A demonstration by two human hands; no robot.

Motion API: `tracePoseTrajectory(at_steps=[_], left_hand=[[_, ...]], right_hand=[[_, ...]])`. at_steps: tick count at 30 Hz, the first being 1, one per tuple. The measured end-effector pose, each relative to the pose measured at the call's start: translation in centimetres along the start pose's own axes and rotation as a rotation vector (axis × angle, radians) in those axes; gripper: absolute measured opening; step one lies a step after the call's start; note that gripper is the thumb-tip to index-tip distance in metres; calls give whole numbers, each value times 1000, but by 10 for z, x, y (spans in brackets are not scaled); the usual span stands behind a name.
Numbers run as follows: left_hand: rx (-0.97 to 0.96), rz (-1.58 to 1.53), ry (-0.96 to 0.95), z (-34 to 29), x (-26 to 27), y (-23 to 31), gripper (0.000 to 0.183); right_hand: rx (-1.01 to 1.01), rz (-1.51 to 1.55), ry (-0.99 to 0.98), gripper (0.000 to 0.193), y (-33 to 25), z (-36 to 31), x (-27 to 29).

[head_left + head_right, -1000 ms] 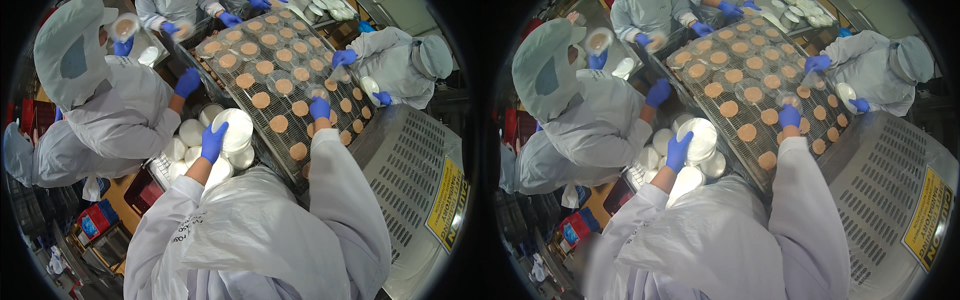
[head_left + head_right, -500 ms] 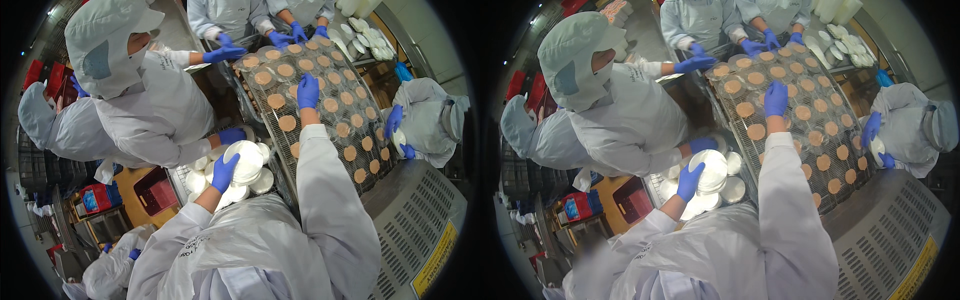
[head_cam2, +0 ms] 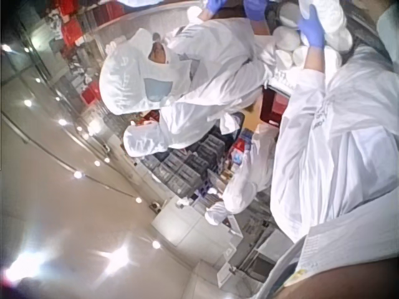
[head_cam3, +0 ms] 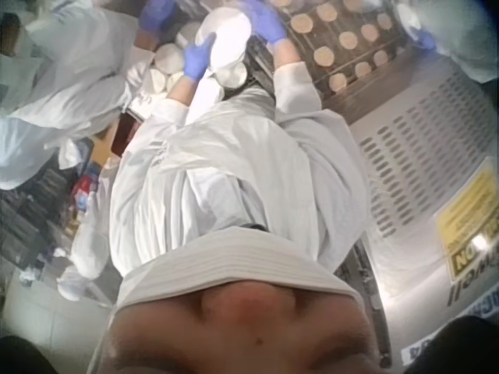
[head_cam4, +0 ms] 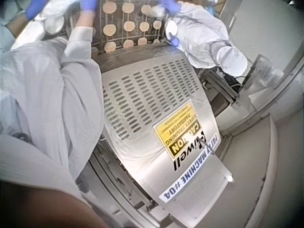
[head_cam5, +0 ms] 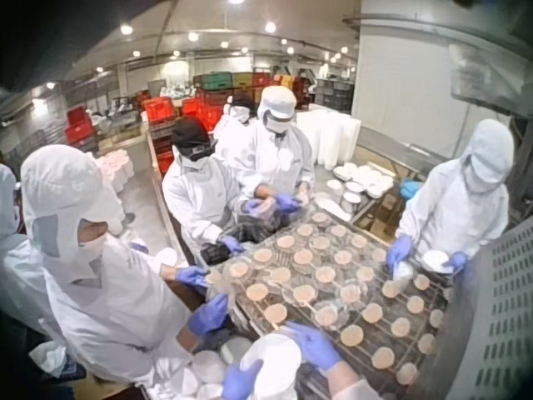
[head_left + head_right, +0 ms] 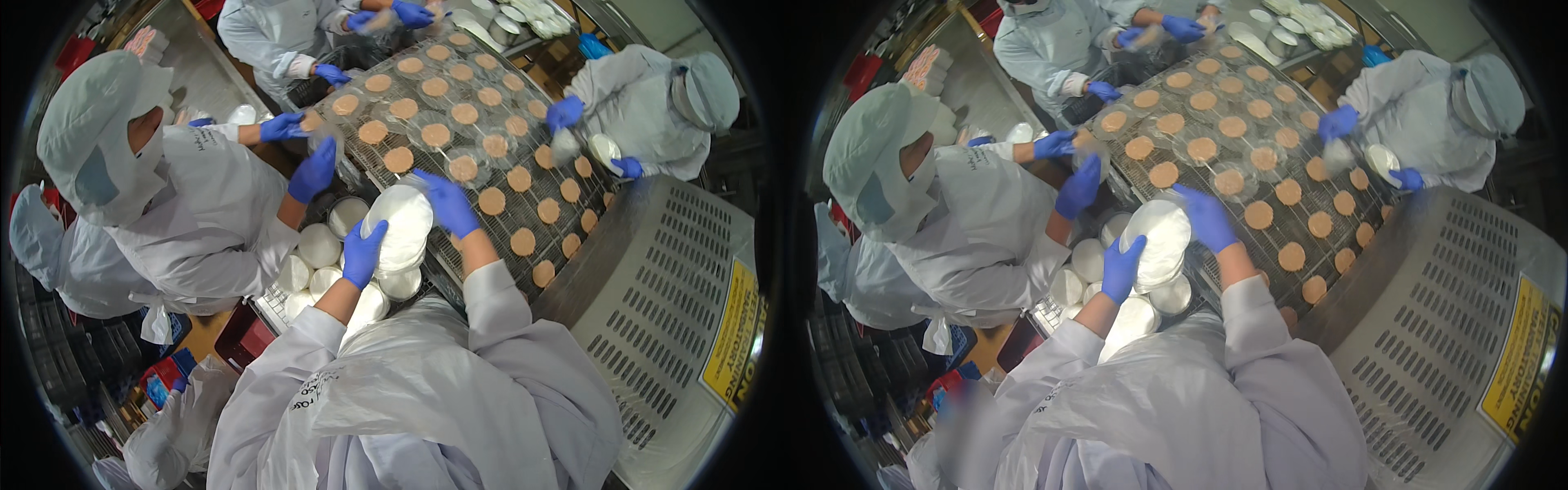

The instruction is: The person repeatedly picks white round food items from a wire basket and places them onto a metal mesh conveyor belt. The person works alongside other staff in a commercial kitchen environment, maintaining a steady pace of item placement.

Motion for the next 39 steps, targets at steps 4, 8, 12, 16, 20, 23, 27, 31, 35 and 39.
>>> tracePoseTrajectory(at_steps=[4,8,12,16,20,23,27,31,35,39], left_hand=[[31,28,-92,-8,-17,-17,40],[79,100,-75,-25,-5,-36,38],[55,88,-73,-46,-5,-41,41],[10,140,-80,-35,-2,-41,44],[-2,141,-115,-22,-4,-32,45],[-11,144,-80,-31,1,-23,44],[11,56,-82,-33,-2,-25,40],[-11,28,-47,-34,-7,-27,36],[-2,98,-84,-39,1,-23,42],[-14,36,-5,-46,24,-31,38]], right_hand=[[-87,-671,264,26,53,13,186],[-27,-846,513,27,33,2,235],[-303,-799,308,40,70,-39,186],[-306,-421,201,33,51,-63,91],[-228,-392,103,32,22,-69,-5],[-250,-150,81,29,47,-71,4],[-330,212,100,18,3,-69,29],[-186,-486,6,19,12,-68,7],[-82,-398,118,23,23,-59,33],[-311,-758,301,25,5,-36,160]])
Point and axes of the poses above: each hand's wrist, its own z-axis towards the middle knuckle, its own x-axis out of the back of the hand, y = z × x, the point moved 8 cm from there along z, towards the middle knuckle, and after that the axes turned 9 degrees about z, right-handed, at the moved point
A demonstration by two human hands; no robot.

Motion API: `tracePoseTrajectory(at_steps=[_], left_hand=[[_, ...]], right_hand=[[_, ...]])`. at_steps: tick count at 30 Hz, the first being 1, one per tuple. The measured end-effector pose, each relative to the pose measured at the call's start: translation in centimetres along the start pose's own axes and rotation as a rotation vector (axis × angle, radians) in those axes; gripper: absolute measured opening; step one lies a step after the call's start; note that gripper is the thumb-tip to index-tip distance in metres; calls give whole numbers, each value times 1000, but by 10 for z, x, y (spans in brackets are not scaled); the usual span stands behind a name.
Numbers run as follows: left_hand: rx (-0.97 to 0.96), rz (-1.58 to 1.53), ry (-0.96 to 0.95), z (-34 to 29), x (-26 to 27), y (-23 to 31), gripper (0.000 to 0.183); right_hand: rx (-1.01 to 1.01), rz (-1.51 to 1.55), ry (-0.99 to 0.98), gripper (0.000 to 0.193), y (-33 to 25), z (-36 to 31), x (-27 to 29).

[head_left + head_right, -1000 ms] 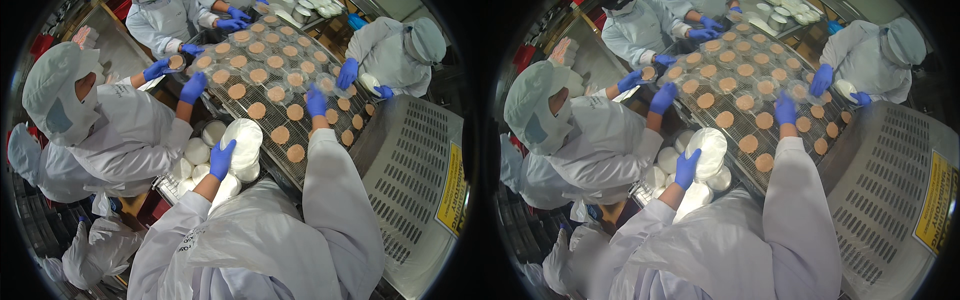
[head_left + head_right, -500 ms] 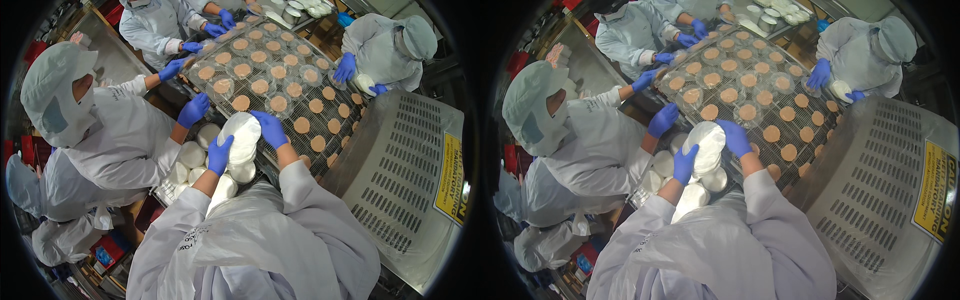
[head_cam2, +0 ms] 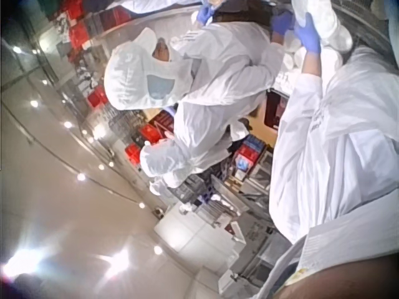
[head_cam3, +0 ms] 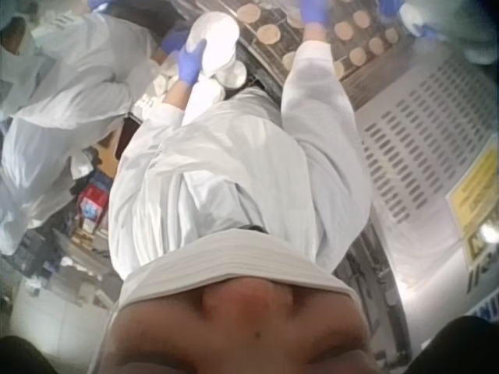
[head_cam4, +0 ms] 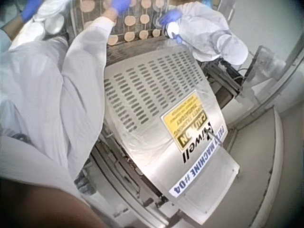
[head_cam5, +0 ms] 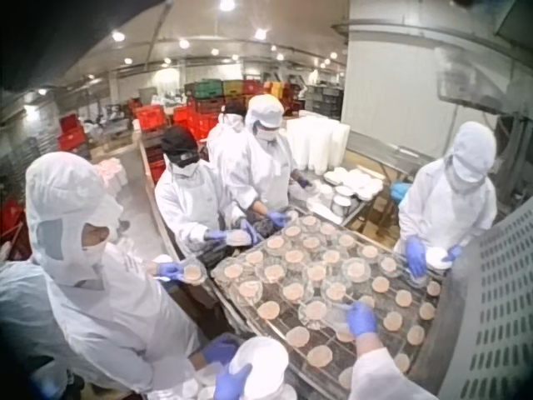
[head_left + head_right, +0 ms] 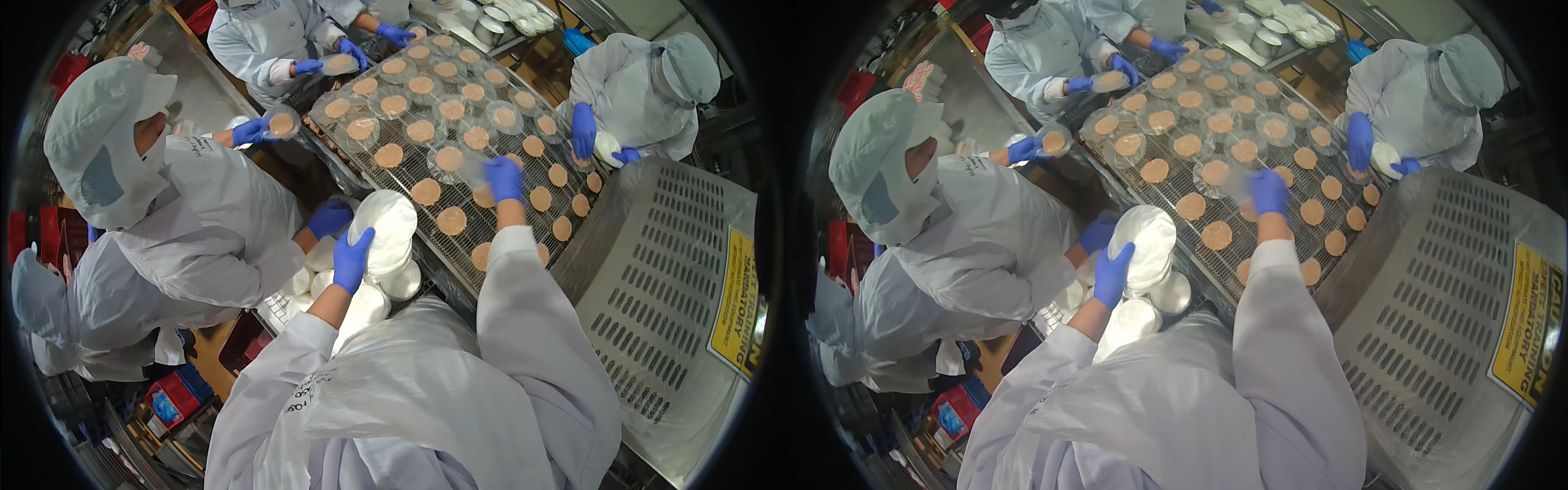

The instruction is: The person repeatedly picks white round food items from a wire basket and places them onto a metal mesh conveyor belt. The person works alongside other staff in a commercial kitchen environment, maintaining a steady pace of item placement.

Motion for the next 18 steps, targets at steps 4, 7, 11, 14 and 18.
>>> tracePoseTrajectory(at_steps=[4,7,11,14,18], left_hand=[[41,7,-28,-5,-4,-6,44],[46,69,10,-6,0,-23,47],[45,95,-68,4,-23,-19,46],[-1,108,-74,9,-22,-11,46],[38,-28,-63,9,-24,-2,40]], right_hand=[[-89,-26,298,32,85,47,44],[-4,-375,-121,41,56,19,-33],[116,-136,-83,32,43,-38,-68],[46,456,-330,30,-61,-92,-102],[158,232,-230,34,-74,-89,-120]])
Point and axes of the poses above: each hand's wrist, its own z-axis towards the middle knuckle, its own x-axis out of the back of the hand, y = z × x, the point moved 8 cm from there along z, towards the middle knuckle, and after that the axes turned 9 degrees about z, right-handed, at the moved point
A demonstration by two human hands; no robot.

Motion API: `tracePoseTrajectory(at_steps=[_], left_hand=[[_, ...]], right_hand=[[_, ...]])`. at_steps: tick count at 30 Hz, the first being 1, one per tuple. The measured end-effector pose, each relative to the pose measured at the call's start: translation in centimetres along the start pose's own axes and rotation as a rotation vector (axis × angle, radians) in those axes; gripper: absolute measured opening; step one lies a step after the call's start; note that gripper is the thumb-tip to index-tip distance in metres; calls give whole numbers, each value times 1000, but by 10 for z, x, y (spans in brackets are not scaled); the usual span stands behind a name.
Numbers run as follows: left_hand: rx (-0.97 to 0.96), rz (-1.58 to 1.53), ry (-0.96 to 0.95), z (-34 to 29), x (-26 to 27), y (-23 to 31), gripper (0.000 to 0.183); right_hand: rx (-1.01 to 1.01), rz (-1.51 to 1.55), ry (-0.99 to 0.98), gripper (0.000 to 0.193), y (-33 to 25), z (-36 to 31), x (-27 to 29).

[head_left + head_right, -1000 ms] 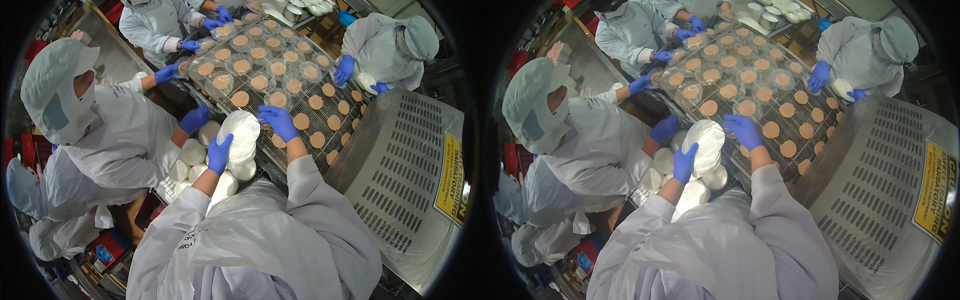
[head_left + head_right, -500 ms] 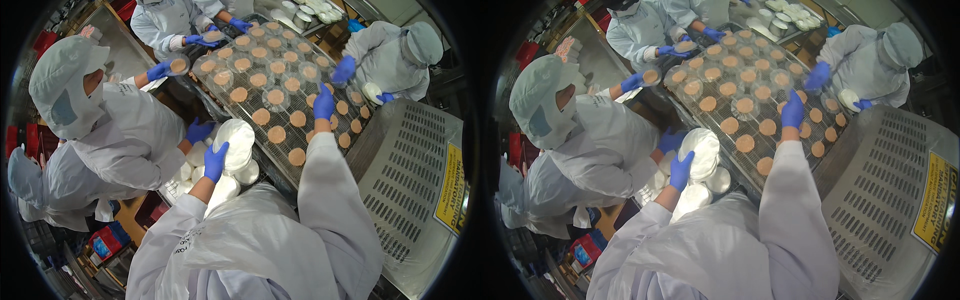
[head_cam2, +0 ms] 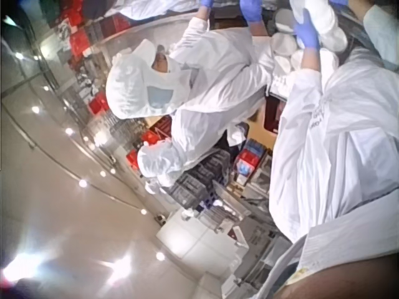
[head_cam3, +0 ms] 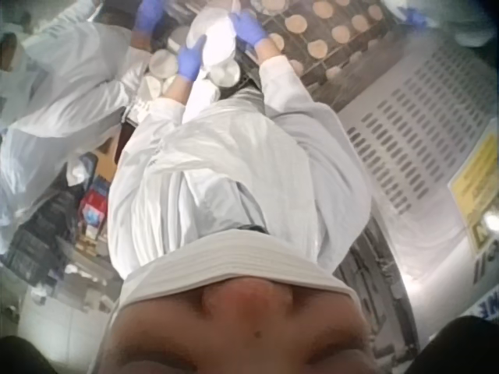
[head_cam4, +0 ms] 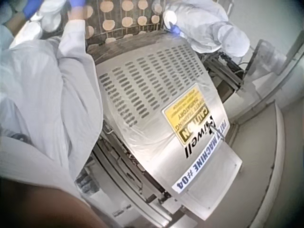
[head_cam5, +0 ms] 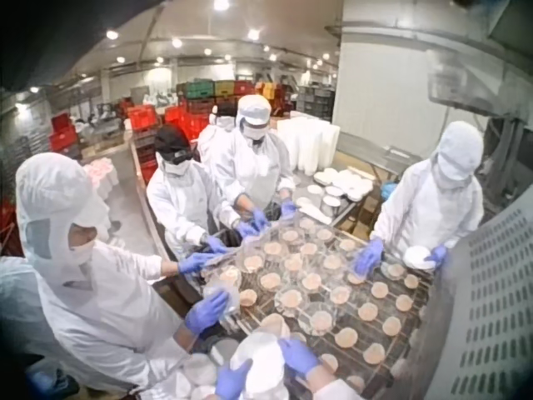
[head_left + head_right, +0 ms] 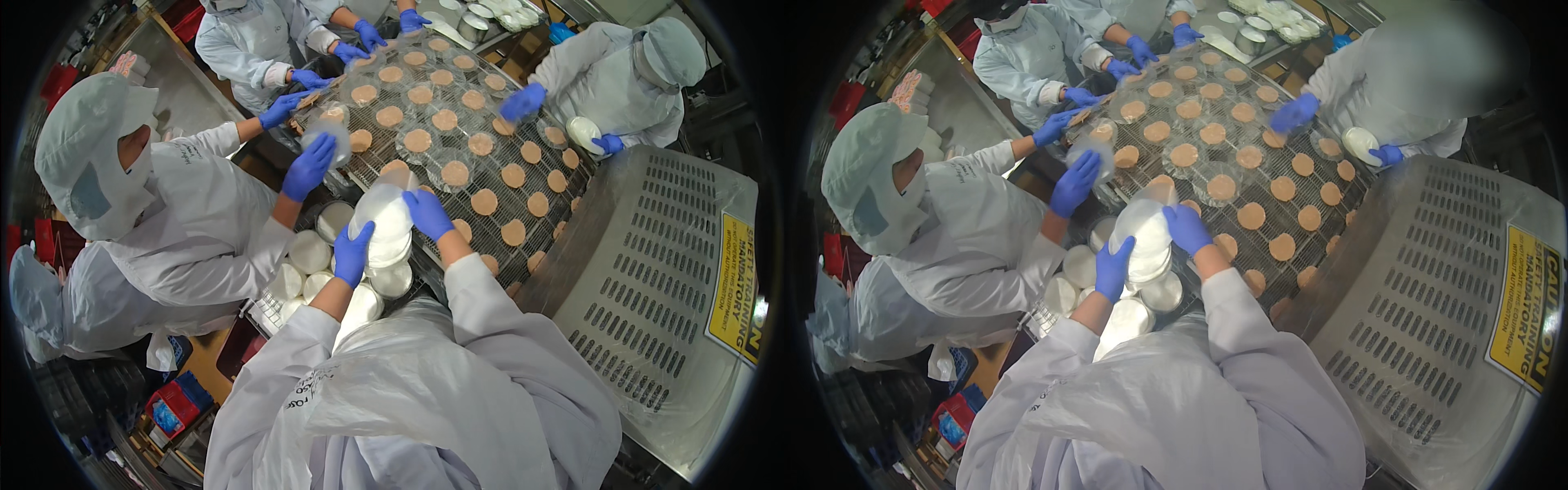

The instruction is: The person repeatedly picks white round food items from a wire basket and places them onto a metal mesh conveyor belt. The person works alongside other staff in a commercial kitchen environment, maintaining a steady pace of item placement.

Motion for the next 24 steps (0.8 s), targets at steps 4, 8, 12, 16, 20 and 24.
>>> tracePoseTrajectory(at_steps=[4,8,12,16,20,24], left_hand=[[17,-1,47,-8,19,-3,43],[50,0,71,-18,37,-18,45],[94,-2,9,-22,29,-16,45],[65,67,27,-12,33,-19,46],[10,90,16,3,15,-19,47],[-24,51,1,-3,-13,-14,40]], right_hand=[[-144,320,31,24,2,13,80],[-215,91,557,29,137,52,217],[125,-963,480,37,181,49,185],[-399,-338,74,44,86,14,123],[-86,20,22,27,53,-5,31],[22,107,39,31,12,-11,-8]])
Point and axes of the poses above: each hand's wrist, its own z-axis towards the middle knuckle, its own x-axis out of the back of the hand, y = z × x, the point moved 8 cm from there along z, towards the middle knuckle, and after that the axes turned 9 degrees about z, right-handed, at the moved point
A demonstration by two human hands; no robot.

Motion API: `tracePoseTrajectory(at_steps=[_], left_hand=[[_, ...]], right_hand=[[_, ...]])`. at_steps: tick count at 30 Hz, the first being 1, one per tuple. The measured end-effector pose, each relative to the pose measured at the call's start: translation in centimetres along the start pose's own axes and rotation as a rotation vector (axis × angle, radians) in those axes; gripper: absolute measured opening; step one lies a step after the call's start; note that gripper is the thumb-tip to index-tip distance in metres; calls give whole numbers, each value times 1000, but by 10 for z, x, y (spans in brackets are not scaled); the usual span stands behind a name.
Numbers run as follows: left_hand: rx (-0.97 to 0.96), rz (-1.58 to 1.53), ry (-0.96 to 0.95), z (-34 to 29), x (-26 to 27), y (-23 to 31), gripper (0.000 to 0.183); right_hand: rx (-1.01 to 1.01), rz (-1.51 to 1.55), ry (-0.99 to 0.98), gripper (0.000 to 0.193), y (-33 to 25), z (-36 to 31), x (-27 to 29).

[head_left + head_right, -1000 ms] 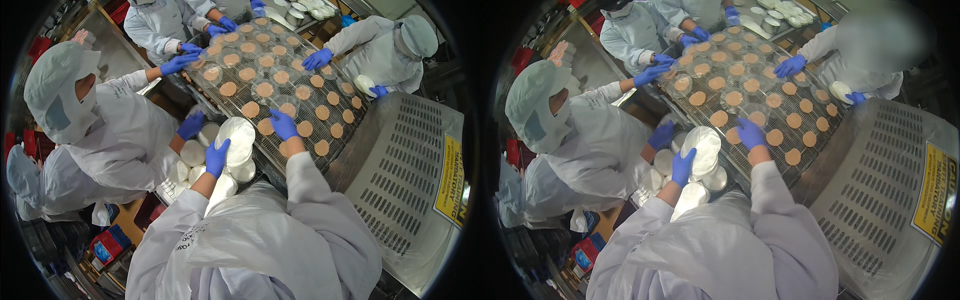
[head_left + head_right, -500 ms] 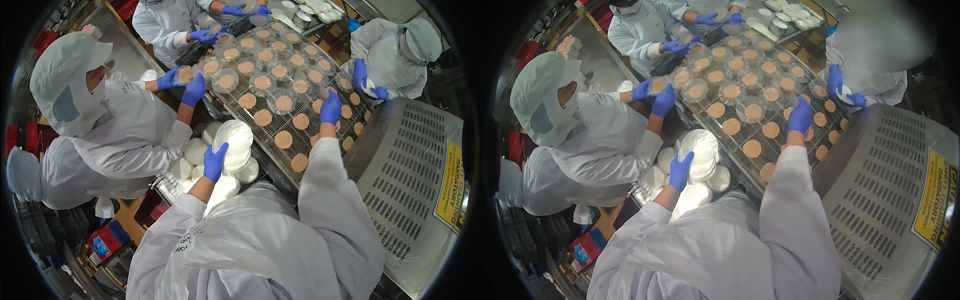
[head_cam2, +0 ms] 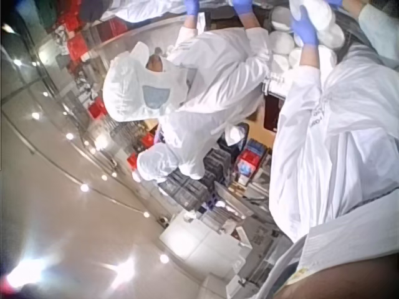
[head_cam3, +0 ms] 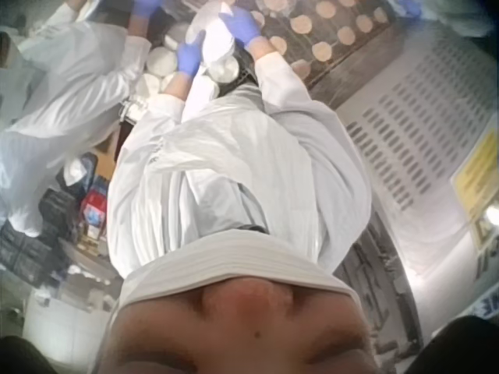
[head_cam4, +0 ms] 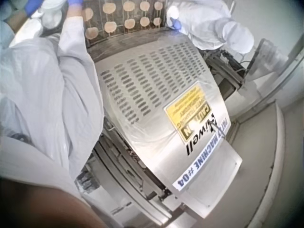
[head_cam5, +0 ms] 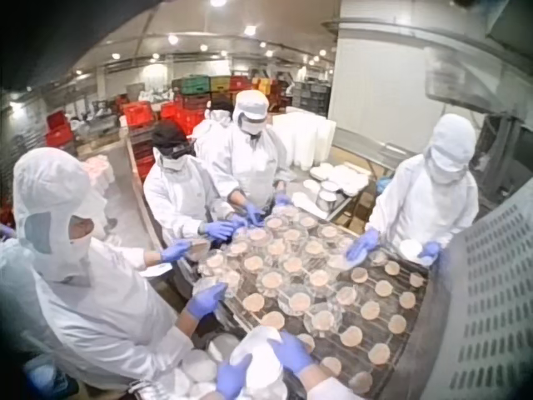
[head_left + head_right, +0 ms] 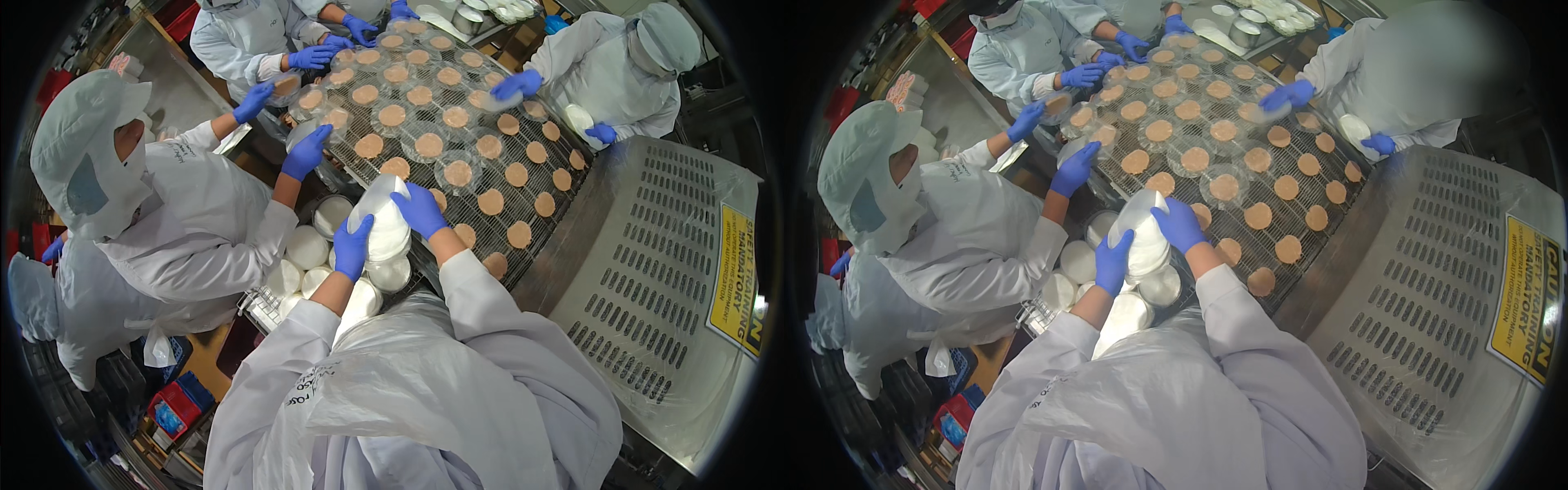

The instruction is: The person repeatedly picks white round food items from a wire basket and places them onto a metal mesh conveyor belt. The person works alongside other staff in a commercial kitchen environment, maintaining a steady pace of item placement.

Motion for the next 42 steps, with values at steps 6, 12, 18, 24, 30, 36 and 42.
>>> tracePoseTrajectory(at_steps=[6,12,18,24,30,36,42], left_hand=[[40,-38,11,-10,9,-12,42],[11,-42,-17,-7,15,-5,44],[61,-88,16,-1,31,-10,42],[93,-87,22,-8,38,-12,43],[73,-6,12,2,24,-1,45],[7,30,-19,22,3,7,47],[40,-7,31,14,23,-8,44]], right_hand=[[-408,614,-223,29,19,7,78],[-61,-223,-203,35,-32,9,6],[113,122,-30,19,32,43,88],[34,-660,520,19,69,78,223],[-138,-499,228,23,57,52,135],[-147,4,-29,24,-1,21,23],[-1,328,89,22,9,30,57]])
Point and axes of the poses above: each hand's wrist, its own z-axis towards the middle knuckle, its own x-axis out of the back of the hand, y = z × x, the point moved 8 cm from there along z, towards the middle knuckle, and after that the axes turned 9 degrees about z, right-handed, at the moved point
